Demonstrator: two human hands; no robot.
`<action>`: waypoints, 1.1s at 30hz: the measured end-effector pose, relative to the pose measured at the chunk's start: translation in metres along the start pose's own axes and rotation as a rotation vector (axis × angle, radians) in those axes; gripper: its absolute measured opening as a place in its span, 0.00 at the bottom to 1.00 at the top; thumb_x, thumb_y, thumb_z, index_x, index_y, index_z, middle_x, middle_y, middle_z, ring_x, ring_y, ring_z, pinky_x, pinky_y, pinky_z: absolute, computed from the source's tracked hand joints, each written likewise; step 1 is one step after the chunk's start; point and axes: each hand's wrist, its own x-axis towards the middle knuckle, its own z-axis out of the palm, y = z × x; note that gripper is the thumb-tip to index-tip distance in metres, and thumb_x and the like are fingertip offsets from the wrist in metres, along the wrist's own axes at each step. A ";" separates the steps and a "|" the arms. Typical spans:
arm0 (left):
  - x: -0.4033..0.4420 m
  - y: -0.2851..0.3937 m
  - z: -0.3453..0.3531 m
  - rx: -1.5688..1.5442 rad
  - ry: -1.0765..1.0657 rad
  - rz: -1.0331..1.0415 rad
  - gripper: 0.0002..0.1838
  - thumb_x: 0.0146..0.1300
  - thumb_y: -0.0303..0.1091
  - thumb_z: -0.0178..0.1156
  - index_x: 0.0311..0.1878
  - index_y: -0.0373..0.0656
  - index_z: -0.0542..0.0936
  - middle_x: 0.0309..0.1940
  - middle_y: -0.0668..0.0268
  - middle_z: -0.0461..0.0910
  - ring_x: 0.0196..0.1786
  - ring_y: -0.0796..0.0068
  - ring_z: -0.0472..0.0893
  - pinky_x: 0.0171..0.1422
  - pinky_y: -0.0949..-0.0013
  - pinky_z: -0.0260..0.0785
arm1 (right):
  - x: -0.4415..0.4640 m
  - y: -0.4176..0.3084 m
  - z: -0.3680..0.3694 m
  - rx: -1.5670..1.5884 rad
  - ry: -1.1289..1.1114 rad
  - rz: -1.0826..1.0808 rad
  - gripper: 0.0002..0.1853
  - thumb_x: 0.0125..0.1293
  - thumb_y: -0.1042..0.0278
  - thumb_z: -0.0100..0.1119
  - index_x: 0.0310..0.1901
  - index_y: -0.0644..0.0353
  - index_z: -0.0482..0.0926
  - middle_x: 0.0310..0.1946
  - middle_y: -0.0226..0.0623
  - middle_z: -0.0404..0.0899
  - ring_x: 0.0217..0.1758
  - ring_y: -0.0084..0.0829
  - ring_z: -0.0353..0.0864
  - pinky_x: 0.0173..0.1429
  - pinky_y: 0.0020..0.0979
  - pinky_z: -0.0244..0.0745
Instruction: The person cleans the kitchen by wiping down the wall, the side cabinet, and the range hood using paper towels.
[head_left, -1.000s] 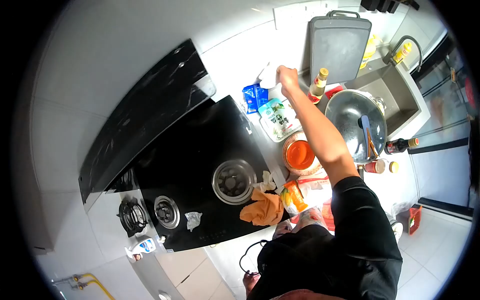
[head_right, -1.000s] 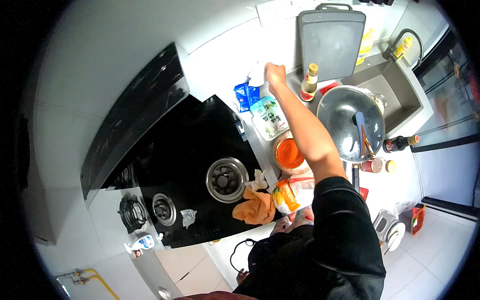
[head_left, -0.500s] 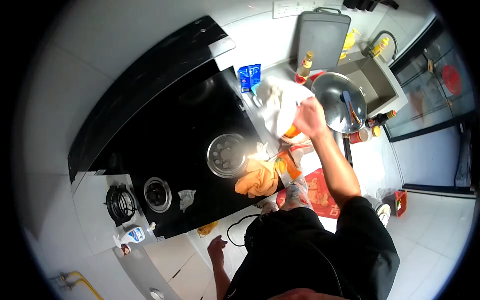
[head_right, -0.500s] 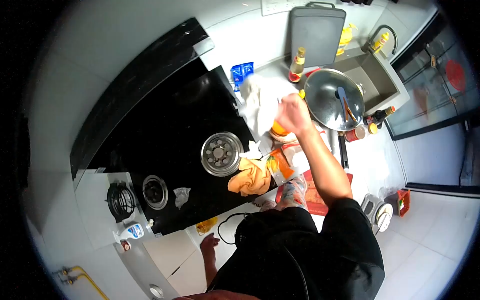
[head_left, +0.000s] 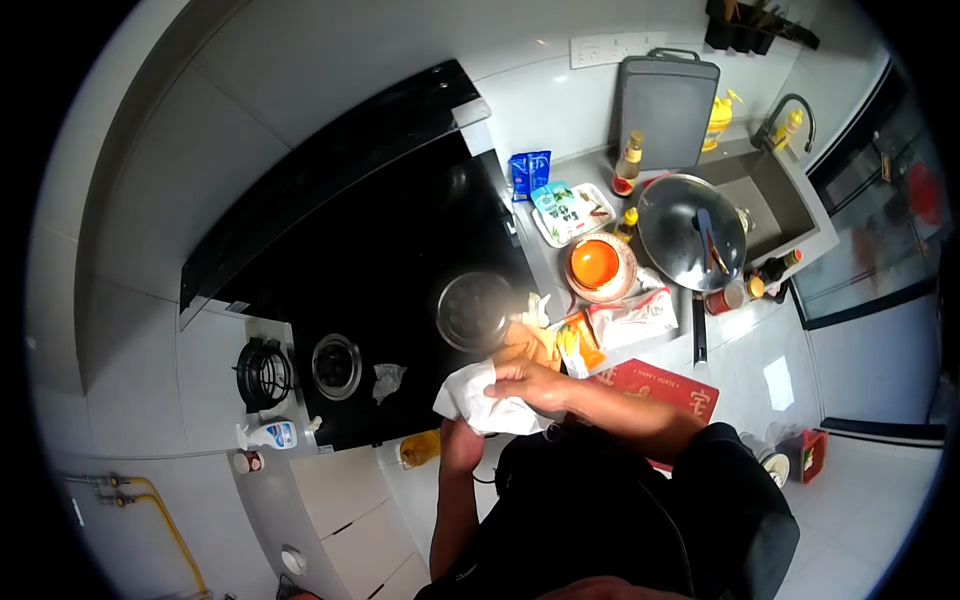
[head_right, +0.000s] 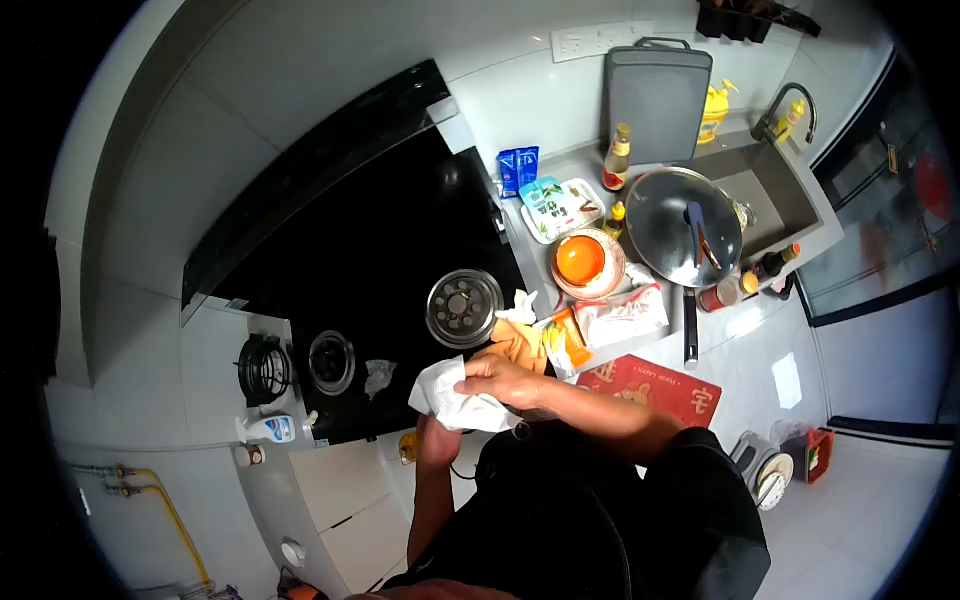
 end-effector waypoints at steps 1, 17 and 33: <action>-0.003 -0.001 0.003 -0.015 0.082 0.026 0.28 0.74 0.42 0.55 0.70 0.35 0.67 0.66 0.58 0.72 0.67 0.66 0.74 0.73 0.61 0.64 | -0.005 -0.003 -0.007 -0.029 -0.023 -0.005 0.15 0.74 0.68 0.59 0.57 0.66 0.81 0.49 0.32 0.85 0.52 0.23 0.82 0.60 0.28 0.75; -0.038 0.045 0.066 0.353 0.472 0.272 0.17 0.66 0.30 0.57 0.55 0.31 0.76 0.48 0.58 0.82 0.50 0.71 0.81 0.57 0.69 0.72 | -0.030 0.002 -0.039 -0.071 0.379 -0.211 0.08 0.74 0.72 0.55 0.46 0.64 0.83 0.35 0.23 0.80 0.40 0.15 0.75 0.48 0.21 0.71; -0.092 0.133 0.001 1.605 0.195 0.923 0.10 0.52 0.22 0.65 0.38 0.44 0.85 0.48 0.66 0.83 0.44 0.61 0.85 0.45 0.60 0.79 | -0.005 0.063 0.118 -0.198 0.284 -0.245 0.19 0.80 0.54 0.49 0.48 0.64 0.80 0.34 0.30 0.80 0.35 0.21 0.79 0.42 0.24 0.76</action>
